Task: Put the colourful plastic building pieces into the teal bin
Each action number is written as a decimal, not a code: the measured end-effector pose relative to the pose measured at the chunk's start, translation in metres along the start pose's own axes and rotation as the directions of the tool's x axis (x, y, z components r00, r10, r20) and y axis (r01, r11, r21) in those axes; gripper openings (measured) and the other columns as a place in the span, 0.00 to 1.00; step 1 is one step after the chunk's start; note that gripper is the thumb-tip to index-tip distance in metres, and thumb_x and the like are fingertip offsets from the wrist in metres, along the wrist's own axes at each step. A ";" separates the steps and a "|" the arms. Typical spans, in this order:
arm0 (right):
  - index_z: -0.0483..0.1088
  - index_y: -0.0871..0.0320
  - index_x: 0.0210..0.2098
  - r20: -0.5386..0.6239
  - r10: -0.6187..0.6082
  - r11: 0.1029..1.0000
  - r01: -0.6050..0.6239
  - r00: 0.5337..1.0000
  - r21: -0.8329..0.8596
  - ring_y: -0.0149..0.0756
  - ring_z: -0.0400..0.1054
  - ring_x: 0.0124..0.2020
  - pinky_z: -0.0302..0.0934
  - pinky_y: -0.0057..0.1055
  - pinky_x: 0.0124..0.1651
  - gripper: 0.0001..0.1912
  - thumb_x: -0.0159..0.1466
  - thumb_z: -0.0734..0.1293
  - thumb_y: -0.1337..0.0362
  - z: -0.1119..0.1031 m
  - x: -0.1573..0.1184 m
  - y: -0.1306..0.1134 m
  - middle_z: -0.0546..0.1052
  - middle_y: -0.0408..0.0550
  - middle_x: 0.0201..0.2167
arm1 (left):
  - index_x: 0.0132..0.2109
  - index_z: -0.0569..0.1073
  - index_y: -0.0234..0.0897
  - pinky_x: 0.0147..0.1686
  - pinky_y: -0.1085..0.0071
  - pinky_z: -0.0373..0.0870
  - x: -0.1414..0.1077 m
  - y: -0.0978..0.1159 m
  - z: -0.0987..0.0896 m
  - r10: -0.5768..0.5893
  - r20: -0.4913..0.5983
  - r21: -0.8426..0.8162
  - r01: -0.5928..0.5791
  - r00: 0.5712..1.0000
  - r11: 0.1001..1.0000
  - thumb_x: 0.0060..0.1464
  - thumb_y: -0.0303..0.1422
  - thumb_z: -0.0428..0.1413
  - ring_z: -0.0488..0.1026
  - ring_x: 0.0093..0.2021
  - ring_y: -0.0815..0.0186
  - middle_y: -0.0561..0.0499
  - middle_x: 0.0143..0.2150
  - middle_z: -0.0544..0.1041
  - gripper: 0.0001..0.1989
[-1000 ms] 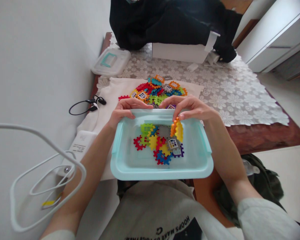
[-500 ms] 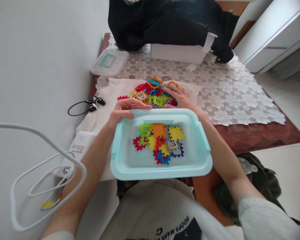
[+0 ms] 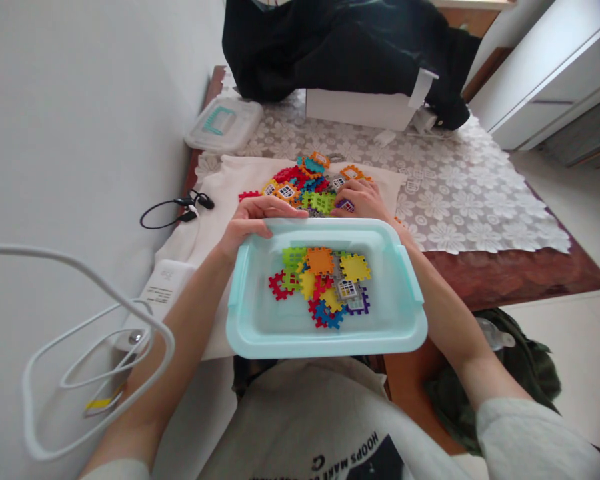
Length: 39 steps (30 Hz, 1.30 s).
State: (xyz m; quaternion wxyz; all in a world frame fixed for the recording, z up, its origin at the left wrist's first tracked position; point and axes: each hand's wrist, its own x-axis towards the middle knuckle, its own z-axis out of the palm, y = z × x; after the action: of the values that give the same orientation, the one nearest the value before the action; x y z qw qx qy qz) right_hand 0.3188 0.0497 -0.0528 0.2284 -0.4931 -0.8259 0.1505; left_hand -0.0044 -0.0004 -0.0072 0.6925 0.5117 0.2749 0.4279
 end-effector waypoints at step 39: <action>0.84 0.48 0.45 -0.365 0.213 0.622 0.162 0.906 0.766 0.38 0.81 0.40 0.78 0.35 0.42 0.29 0.61 0.80 0.32 -0.014 0.002 -0.013 0.85 0.45 0.41 | 0.45 0.90 0.31 0.48 0.62 0.85 0.004 0.001 0.000 0.008 0.078 -0.068 -0.003 0.997 0.998 0.42 0.28 0.67 0.89 0.48 0.48 0.37 0.50 0.90 0.20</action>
State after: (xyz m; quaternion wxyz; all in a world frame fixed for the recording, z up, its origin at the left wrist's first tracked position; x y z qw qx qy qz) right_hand 0.3164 0.0455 -0.0343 0.5901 -0.3763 -0.6002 0.3873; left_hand -0.0030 0.0036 -0.0067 0.7183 0.5052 0.2315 0.4187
